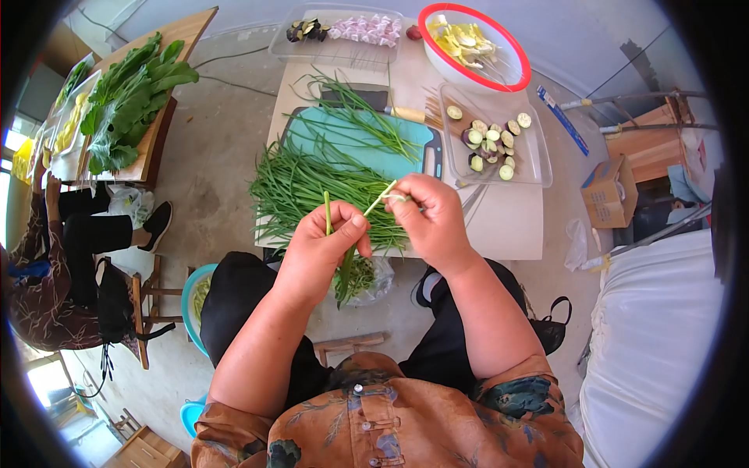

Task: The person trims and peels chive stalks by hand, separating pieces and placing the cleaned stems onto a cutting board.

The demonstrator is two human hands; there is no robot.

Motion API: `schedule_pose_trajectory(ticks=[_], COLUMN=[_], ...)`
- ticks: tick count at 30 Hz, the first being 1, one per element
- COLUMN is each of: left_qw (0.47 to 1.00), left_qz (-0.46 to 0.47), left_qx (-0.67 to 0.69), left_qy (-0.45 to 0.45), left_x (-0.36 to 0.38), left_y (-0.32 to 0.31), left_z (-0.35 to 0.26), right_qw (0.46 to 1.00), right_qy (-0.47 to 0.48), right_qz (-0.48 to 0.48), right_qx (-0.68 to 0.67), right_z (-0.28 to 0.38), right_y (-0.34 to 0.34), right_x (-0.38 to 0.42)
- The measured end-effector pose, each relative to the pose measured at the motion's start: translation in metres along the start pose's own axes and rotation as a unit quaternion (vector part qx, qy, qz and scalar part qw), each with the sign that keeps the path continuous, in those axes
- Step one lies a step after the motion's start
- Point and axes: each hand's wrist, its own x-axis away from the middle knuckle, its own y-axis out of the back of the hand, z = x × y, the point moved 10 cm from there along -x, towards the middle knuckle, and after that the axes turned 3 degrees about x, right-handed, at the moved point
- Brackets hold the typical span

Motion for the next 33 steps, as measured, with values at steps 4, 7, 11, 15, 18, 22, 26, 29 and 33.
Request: schedule_pose_trajectory(ticks=[4,7,11,15,18,22,26,29,33], left_qw=[1.000,1.000,1.000,1.000,1.000,0.997,0.983,0.981,0.981], left_qz=[0.001,0.006,0.010,0.007,-0.010,-0.067,-0.161,-0.170,-0.165], left_qx=[0.004,0.011,-0.015,-0.015,-0.015,-0.011,-0.021,-0.029,-0.045], left_qy=[-0.011,-0.009,-0.020,-0.024,-0.020,-0.032,-0.082,-0.095,-0.097], left_x=[-0.002,-0.001,0.000,0.000,-0.001,0.003,0.008,0.010,0.011], left_y=[-0.001,-0.003,-0.006,-0.002,0.005,0.018,0.042,0.049,0.047], left_z=[0.001,-0.003,-0.005,-0.003,0.000,-0.010,-0.031,-0.035,-0.035], right_qw=[0.992,0.981,0.951,0.915,0.890,0.909,0.909,0.891,0.901], right_qy=[-0.050,-0.113,-0.151,-0.154,-0.146,-0.200,-0.269,-0.283,-0.176], right_qz=[-0.002,-0.001,-0.066,-0.107,-0.142,-0.056,0.172,0.274,0.391], right_qx=[-0.114,-0.161,-0.263,-0.358,-0.407,-0.361,-0.267,-0.225,0.071], right_z=[-0.007,-0.018,-0.036,-0.043,-0.046,-0.035,-0.033,-0.038,-0.065], right_y=[0.000,-0.001,0.013,0.019,0.030,0.019,-0.025,-0.051,-0.072], right_x=[0.001,0.003,0.002,0.002,0.001,0.003,0.022,0.040,0.064])
